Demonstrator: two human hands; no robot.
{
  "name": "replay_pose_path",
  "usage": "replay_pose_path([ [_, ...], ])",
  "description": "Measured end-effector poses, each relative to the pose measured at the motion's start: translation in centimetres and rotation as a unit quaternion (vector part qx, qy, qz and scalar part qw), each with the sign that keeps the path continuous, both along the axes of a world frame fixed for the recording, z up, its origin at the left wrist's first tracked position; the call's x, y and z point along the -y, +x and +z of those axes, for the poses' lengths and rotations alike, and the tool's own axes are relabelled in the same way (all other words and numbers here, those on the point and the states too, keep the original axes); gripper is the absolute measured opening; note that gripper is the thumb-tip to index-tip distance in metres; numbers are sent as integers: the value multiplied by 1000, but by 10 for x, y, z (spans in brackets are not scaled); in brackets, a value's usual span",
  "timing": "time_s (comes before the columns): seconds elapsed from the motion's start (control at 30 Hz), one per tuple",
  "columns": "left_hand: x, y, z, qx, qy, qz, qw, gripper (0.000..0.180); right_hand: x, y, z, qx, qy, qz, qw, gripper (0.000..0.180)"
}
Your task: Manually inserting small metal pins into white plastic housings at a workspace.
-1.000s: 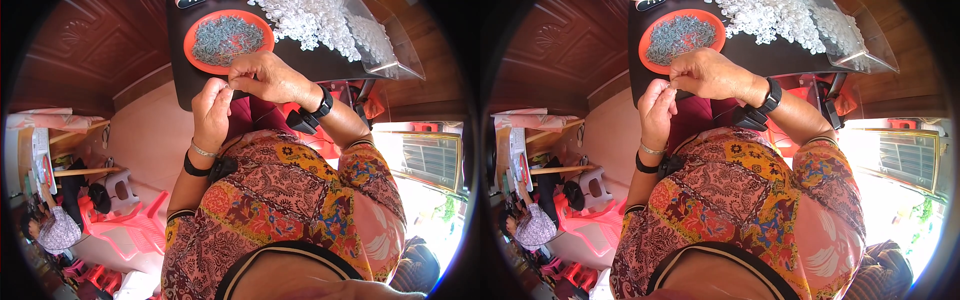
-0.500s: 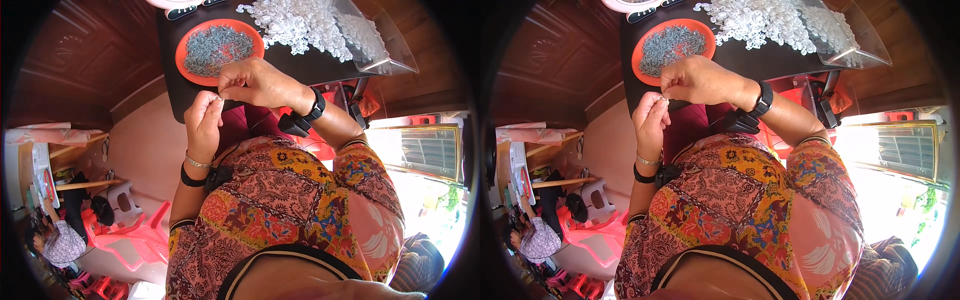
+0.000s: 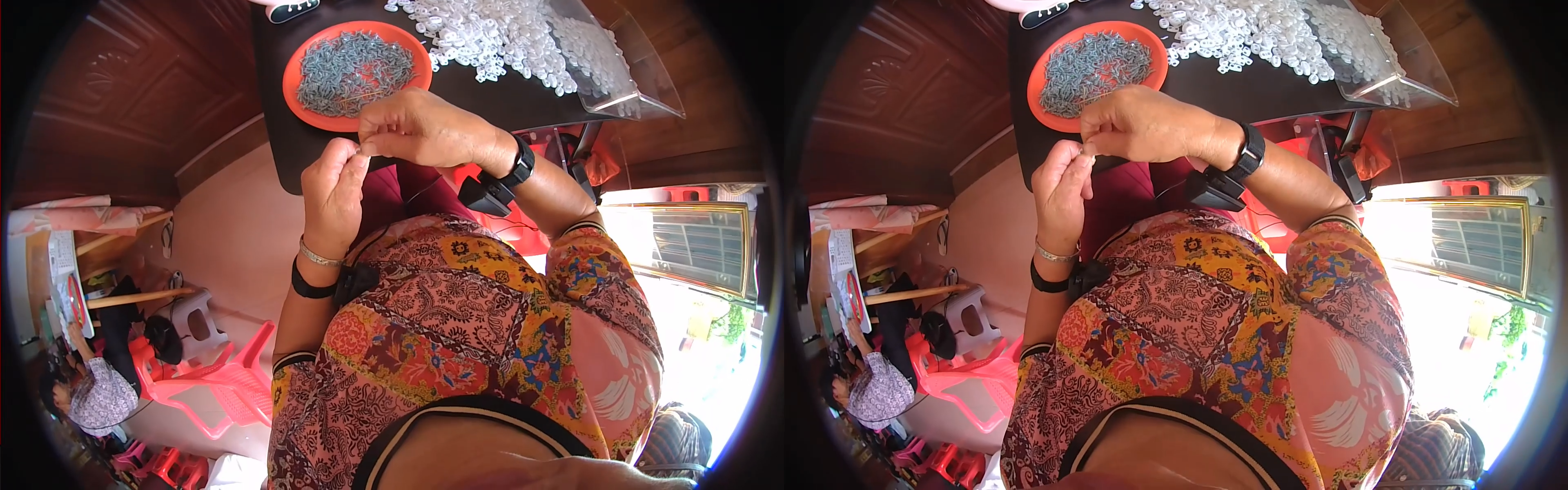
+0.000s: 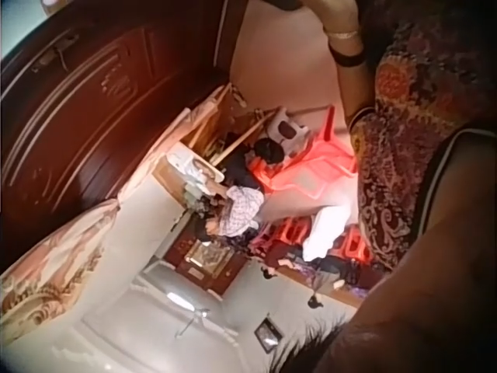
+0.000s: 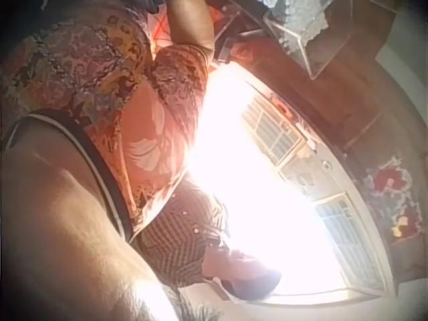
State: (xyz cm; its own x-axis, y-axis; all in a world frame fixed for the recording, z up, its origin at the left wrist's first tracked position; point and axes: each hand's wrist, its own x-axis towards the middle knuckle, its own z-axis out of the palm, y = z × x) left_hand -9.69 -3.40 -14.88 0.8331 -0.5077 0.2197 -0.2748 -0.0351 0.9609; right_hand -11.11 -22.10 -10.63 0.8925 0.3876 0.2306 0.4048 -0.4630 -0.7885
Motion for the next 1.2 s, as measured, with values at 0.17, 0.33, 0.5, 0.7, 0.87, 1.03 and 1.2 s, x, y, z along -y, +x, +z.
replay_pose_path([
  [0.17, 3, 3, 0, -119, -68, 5, 990, 16, 1, 5, 0, -88, 67, -5, 994, 18],
  [0.33, 0, 6, 2, -163, -85, 1, 983, 15, 0, 10, -15, -62, 138, -9, 988, 17],
  [0.5, 0, 5, 3, -171, -84, 9, 982, 15, -2, 5, -8, -71, 132, -11, 989, 16],
  [0.7, 2, 5, 1, -151, -80, -6, 985, 15, -6, 0, -7, -42, 58, -43, 996, 10],
  [0.87, 3, 4, 2, -163, -87, 2, 983, 15, -4, -2, -11, 18, 66, -63, 996, 13],
  [1.03, -2, 6, -2, -176, -114, 24, 978, 14, 35, 5, 5, 33, 5, -162, 986, 14],
  [1.2, -8, 9, -1, -182, -87, 38, 979, 15, 137, 44, -2, 137, -198, -329, 913, 19],
])
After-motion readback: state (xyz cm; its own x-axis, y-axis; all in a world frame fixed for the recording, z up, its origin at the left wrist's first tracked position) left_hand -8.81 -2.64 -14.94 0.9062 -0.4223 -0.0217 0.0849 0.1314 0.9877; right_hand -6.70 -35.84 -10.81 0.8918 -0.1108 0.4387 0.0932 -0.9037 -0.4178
